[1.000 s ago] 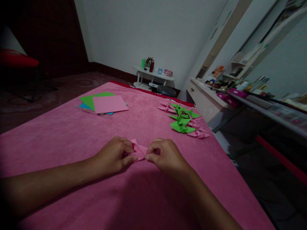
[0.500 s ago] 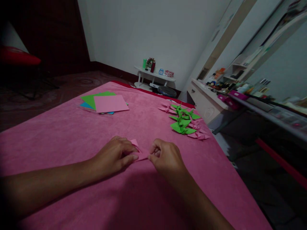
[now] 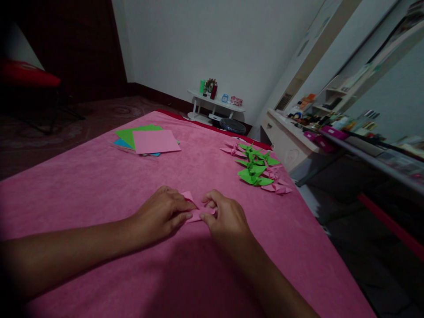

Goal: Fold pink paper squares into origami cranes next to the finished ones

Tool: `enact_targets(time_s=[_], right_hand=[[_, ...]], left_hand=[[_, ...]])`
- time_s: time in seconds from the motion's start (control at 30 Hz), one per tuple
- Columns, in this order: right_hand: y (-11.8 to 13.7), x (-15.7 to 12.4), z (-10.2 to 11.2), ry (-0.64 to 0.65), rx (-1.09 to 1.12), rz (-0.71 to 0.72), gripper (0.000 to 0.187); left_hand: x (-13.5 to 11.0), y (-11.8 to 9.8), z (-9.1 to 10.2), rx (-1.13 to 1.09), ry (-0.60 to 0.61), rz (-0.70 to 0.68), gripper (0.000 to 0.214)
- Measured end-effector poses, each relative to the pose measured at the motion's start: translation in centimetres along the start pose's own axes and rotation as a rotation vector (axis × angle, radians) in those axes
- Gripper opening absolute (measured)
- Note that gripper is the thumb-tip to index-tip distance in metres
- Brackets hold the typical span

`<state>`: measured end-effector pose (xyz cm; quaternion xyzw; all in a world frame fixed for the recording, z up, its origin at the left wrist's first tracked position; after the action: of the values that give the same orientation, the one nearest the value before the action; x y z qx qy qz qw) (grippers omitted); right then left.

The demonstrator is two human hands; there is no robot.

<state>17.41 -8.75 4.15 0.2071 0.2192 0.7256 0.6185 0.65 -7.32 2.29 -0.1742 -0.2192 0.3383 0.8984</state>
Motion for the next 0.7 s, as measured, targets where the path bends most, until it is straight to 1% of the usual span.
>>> enact_targets(time_s=[0.07,0.2,0.27,0.4,0.47,0.53,0.57,0.7], right_hand=[[0.3,0.0,0.1,-0.018,-0.020,0.037,0.022],[1.2,-0.1,0.0,-0.041,-0.018,0.239,0.020],[1.4,-0.1,-0.4,-0.030,-0.033,0.301,0.018],[1.2,0.0,-1.0,-0.043,-0.081,0.286,0.020],[1.1,0.1,-1.2,-0.051,-0.102,0.274,0.015],[1.2,0.1,-1.3,-0.032,-0.118,0.271,0.007],[1.2,0.1,-1.3,-0.015,-0.122,0.269,0.006],[1.5,0.1,-1.3,0.031,-0.129,0.256,0.013]], left_hand=[[0.0,0.1,0.0,-0.007,-0.008,0.014,0.014],[0.0,0.3,0.0,-0.019,-0.021,0.017,0.010],[0.1,0.4,0.0,-0.015,-0.026,0.015,0.012],[0.3,0.6,0.4,-0.033,0.000,0.030,0.016],[0.4,0.7,0.7,-0.048,0.031,0.044,0.017],[0.5,0.6,1.0,-0.067,0.065,0.050,0.021],[0.6,0.6,1.2,-0.080,0.084,0.050,0.023],[0.6,0.5,1.5,-0.131,0.162,0.057,0.026]])
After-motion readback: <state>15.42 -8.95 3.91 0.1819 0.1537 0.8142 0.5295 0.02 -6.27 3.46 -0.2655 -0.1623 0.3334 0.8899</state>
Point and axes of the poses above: each hand's wrist, its own x-axis towards the middle knuckle, its own z-axis out of the back of the hand, y = z × x, the point moved 3 cm from there along x, towards the middle knuckle, and after that the axes turned 3 degrees about -z, right-handed, at the moved point
